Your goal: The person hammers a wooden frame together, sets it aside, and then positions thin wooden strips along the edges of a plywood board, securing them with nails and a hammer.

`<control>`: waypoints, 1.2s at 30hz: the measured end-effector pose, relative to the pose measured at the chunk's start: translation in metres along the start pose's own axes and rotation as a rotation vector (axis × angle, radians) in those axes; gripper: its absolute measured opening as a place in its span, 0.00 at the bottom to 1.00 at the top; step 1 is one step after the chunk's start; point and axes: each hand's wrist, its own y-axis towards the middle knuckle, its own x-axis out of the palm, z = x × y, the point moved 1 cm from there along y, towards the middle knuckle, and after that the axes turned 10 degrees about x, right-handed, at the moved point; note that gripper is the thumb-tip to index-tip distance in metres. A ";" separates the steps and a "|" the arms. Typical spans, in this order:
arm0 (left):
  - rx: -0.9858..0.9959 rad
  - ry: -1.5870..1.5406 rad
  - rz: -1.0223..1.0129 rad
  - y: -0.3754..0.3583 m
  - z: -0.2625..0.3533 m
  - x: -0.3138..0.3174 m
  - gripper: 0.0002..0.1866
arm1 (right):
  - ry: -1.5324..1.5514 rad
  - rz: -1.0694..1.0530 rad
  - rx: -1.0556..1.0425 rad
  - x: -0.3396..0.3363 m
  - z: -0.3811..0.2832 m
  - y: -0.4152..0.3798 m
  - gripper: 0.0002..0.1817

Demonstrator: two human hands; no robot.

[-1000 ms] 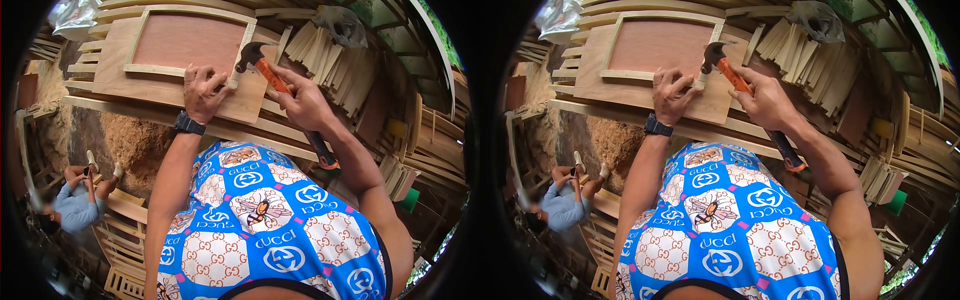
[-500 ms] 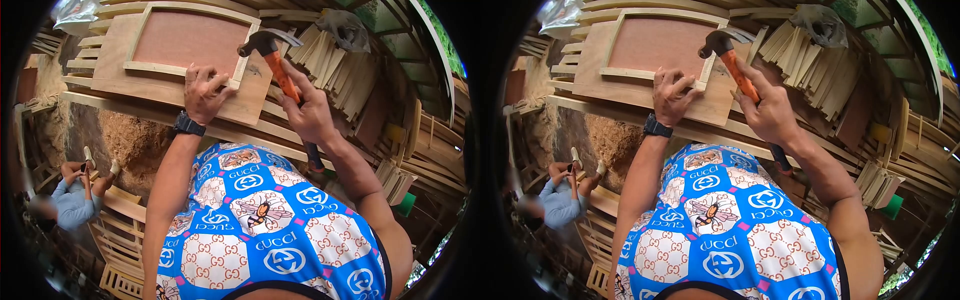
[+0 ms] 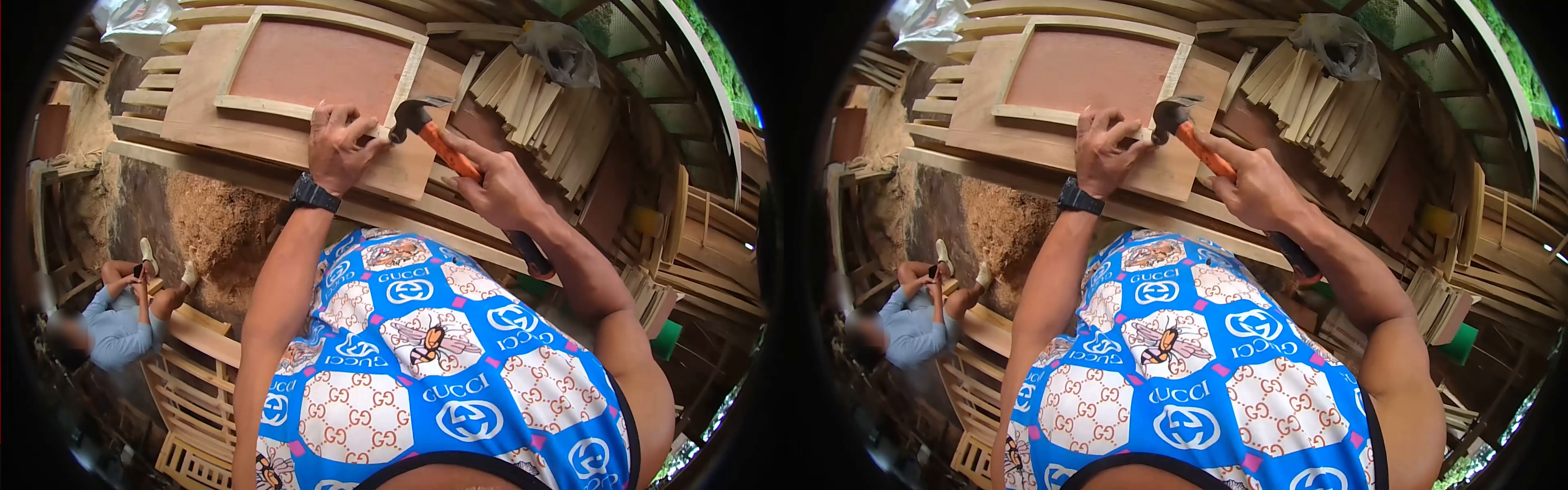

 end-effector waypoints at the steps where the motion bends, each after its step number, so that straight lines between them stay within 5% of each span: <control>1: -0.006 0.002 0.002 -0.002 0.001 -0.001 0.18 | -0.034 -0.023 0.037 -0.002 -0.005 -0.003 0.38; 6: 0.012 -0.097 0.032 -0.004 -0.011 -0.001 0.42 | -0.106 -0.046 -0.021 -0.003 -0.007 0.001 0.40; 12: -0.024 -0.180 0.047 -0.005 -0.018 -0.001 0.55 | -0.330 -0.125 -0.223 -0.011 -0.034 0.014 0.39; 17: -0.095 -0.237 0.097 -0.007 -0.023 0.003 0.56 | -0.423 -0.083 -0.392 -0.014 -0.057 0.026 0.39; 24: -0.105 -0.238 0.056 -0.004 -0.024 0.006 0.54 | -0.626 -0.186 -0.351 -0.016 -0.048 0.041 0.41; 29: -0.054 -0.175 0.108 -0.004 -0.025 0.007 0.50 | -0.370 -0.009 -0.493 -0.015 -0.064 0.031 0.42; 32: -0.070 -0.198 0.071 -0.004 -0.023 0.005 0.48 | -0.472 -0.196 -0.319 -0.019 -0.039 0.038 0.42; 36: -0.060 -0.230 0.089 -0.003 -0.026 0.008 0.47 | -0.425 -0.062 -0.344 -0.023 -0.054 0.027 0.42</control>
